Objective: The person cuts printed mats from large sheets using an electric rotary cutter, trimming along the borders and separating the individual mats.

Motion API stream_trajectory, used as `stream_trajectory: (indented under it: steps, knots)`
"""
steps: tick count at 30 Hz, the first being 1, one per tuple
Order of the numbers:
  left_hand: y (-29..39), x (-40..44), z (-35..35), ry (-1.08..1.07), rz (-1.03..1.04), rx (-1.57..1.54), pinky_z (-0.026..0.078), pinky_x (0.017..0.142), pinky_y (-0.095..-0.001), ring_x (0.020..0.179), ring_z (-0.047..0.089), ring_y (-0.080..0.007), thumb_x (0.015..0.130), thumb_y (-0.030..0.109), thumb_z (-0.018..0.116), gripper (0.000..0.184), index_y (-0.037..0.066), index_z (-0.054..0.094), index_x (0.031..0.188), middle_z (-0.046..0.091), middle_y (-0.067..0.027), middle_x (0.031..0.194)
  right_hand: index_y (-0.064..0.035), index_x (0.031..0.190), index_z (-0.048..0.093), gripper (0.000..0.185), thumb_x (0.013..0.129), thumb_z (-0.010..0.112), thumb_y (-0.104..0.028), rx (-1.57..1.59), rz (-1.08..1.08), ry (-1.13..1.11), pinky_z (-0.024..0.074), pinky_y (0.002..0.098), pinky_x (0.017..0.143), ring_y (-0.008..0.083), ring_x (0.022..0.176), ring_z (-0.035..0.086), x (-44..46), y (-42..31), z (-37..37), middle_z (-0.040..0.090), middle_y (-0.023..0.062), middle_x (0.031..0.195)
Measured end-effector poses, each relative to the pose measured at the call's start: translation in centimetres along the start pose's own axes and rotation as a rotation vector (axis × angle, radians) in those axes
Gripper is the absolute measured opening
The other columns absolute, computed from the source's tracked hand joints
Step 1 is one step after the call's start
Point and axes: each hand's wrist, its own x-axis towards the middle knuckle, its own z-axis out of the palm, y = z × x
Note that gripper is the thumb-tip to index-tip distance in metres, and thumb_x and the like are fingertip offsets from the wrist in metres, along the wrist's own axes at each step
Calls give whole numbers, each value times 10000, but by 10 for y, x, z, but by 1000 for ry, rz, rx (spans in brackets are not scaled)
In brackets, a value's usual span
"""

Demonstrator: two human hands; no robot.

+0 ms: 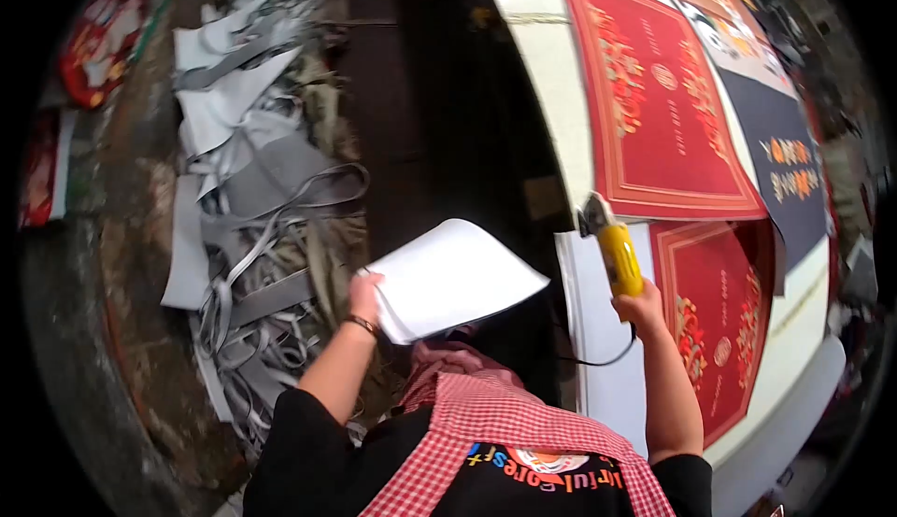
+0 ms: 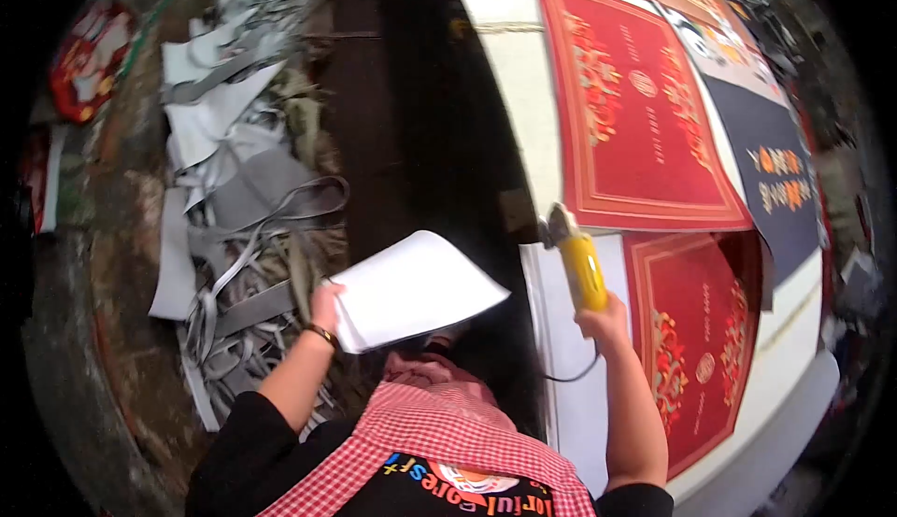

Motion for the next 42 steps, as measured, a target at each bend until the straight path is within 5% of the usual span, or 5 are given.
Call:
stream_trajectory:
  steps: [8,13,16,24,42]
  knots:
    - [177,-3,-301,999,771,149,447,823,-357,953,547,-269,841,230,602,390,-73,526,1073,565,-155,965,28,985,566,395,599,615,-39,334,80,-160,505,298,650,205,717,626,-110,57,9,631,120,839]
    - [179,-58,-281,715,735,-143,378,962,-424,1175,414,-300,911,303,503,596,76,225,1387,393,-156,1279,44,1081,539,530,583,670,-84,577,20,-227,522,340,735,238,800,644,-196,108,-10,633,142,936]
    - [61,25,-243,280,623,57,321,374,-222,458,453,-101,853,179,514,136,130,462,737,446,10,559,47,1100,525,548,593,683,-90,731,15,-220,516,336,772,246,843,644,-254,144,-33,634,159,955]
    - [-156,-297,116,-941,-86,566,501,725,-292,916,559,-145,850,164,622,410,51,481,1217,557,-58,1054,2,1192,480,676,578,740,-112,866,-47,-39,489,383,857,265,974,609,-436,313,-126,613,152,1039]
    - [-279,-445,146,-948,-168,954,482,635,-278,774,559,-145,812,86,612,435,7,441,1204,562,-83,1000,-32,1044,596,540,526,711,-133,-323,463,600,497,377,765,321,856,631,-595,551,-242,651,172,922]
